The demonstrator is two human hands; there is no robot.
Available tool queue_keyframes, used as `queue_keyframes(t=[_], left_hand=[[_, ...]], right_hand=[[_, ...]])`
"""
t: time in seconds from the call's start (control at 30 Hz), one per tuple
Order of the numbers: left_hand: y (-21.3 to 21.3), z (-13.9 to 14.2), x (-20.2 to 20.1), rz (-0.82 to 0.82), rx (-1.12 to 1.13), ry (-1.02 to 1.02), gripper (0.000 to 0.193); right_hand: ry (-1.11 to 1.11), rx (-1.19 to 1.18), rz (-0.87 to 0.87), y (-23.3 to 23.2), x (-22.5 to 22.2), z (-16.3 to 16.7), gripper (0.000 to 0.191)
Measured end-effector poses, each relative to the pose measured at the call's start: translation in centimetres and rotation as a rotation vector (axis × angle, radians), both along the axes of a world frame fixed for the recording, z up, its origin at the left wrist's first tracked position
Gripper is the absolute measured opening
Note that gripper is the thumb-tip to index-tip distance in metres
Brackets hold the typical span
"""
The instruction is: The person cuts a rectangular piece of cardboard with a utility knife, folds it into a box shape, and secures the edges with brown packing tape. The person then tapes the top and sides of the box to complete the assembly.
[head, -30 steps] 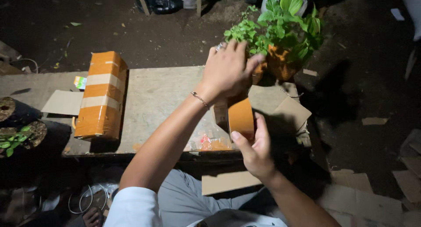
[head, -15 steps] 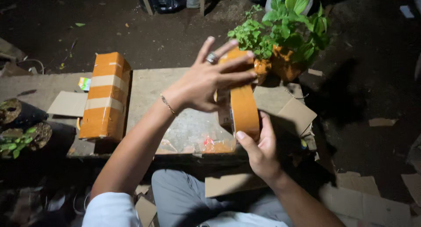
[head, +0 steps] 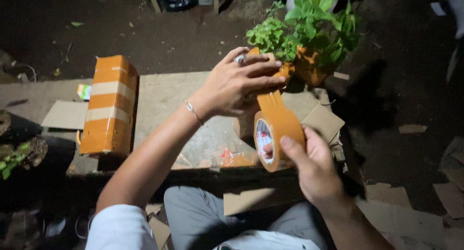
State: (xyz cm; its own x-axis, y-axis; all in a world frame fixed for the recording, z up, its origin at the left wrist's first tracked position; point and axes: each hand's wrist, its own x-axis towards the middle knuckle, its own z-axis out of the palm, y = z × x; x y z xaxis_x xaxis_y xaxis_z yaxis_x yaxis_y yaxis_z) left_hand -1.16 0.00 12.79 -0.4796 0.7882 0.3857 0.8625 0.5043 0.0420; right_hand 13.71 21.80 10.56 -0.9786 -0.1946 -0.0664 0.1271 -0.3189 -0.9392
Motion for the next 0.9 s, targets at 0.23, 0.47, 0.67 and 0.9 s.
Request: queue_keyframes(t=[0.23,0.47,0.67,0.9], left_hand=[[0.6,0.3,0.1,-0.122,0.053,-0.051,0.081],[0.7,-0.1,0.0,-0.122,-0.001,0.04,0.062],[0.8,-0.1,0.0,-0.094,-0.101,0.051,0.057],[1.3,2.2,0.2,-0.099,-0.374,0.061,0.059]], right_hand=[[0.027,0.047,-0.021,-0.1,0.4,-0.8,0.032],[0.061,-0.022,-0.101,-0.8,1.1,-4.9,0.032],[0.057,-0.019,-0.136,-1.3,0.6,-8.4,0.028],[0.062,-0.042,-0.122,-1.7,-0.9,-11.3,0.022]])
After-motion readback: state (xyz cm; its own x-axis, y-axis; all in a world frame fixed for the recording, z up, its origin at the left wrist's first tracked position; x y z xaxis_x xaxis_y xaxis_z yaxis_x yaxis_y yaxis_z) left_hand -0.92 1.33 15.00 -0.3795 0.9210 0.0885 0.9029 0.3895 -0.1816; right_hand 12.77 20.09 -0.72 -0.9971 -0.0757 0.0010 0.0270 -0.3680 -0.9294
